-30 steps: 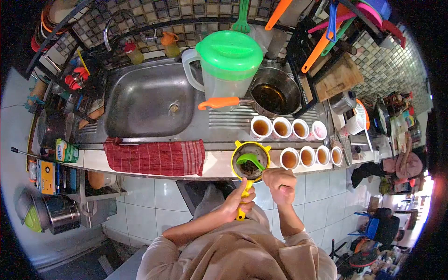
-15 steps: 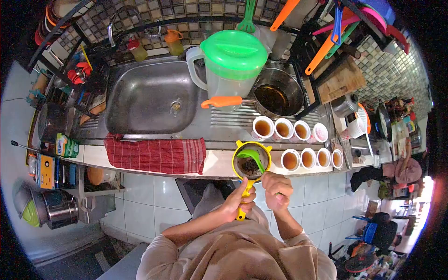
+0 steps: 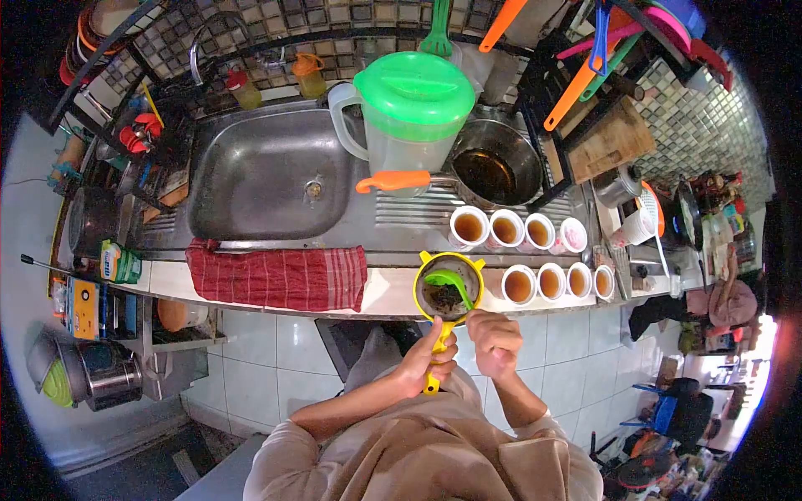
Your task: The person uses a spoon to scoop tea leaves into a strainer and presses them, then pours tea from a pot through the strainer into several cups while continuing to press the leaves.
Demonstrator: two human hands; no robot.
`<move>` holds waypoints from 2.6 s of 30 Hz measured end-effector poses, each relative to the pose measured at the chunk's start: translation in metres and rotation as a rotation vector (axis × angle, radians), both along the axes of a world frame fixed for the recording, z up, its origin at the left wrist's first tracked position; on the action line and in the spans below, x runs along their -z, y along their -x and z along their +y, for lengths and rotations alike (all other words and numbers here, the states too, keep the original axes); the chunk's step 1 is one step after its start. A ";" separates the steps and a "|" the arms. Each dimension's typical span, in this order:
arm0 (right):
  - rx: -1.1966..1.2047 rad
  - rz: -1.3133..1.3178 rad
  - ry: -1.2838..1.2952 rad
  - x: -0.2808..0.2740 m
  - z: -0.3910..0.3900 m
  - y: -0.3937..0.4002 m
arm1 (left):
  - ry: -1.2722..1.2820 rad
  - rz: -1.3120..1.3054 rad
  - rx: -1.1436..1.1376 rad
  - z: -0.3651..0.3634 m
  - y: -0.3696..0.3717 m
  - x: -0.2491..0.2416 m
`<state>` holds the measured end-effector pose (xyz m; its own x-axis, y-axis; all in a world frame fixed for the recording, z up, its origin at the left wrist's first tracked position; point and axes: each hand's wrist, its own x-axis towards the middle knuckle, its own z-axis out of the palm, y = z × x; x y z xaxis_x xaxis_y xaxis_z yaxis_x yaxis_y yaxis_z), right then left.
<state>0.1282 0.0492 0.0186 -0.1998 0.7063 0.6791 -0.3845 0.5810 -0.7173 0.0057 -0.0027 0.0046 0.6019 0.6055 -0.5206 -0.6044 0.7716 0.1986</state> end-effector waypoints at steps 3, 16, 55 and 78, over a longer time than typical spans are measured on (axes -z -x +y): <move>0.102 0.020 -0.037 -0.007 0.007 0.003 | 0.005 -0.003 0.005 0.000 0.000 0.001; -0.115 -0.088 0.049 -0.024 0.005 0.003 | -0.023 0.005 0.002 0.000 -0.001 0.004; -0.001 -0.189 -0.094 -0.013 0.000 0.012 | 0.009 0.012 -0.005 0.001 0.002 0.001; 0.007 0.039 0.048 -0.032 0.009 0.003 | -0.009 0.012 0.004 0.001 0.001 0.001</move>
<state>0.1250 0.0586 0.0505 -0.1689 0.7399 0.6512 -0.4085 0.5488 -0.7294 0.0047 -0.0015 0.0033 0.5976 0.6079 -0.5228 -0.5990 0.7719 0.2128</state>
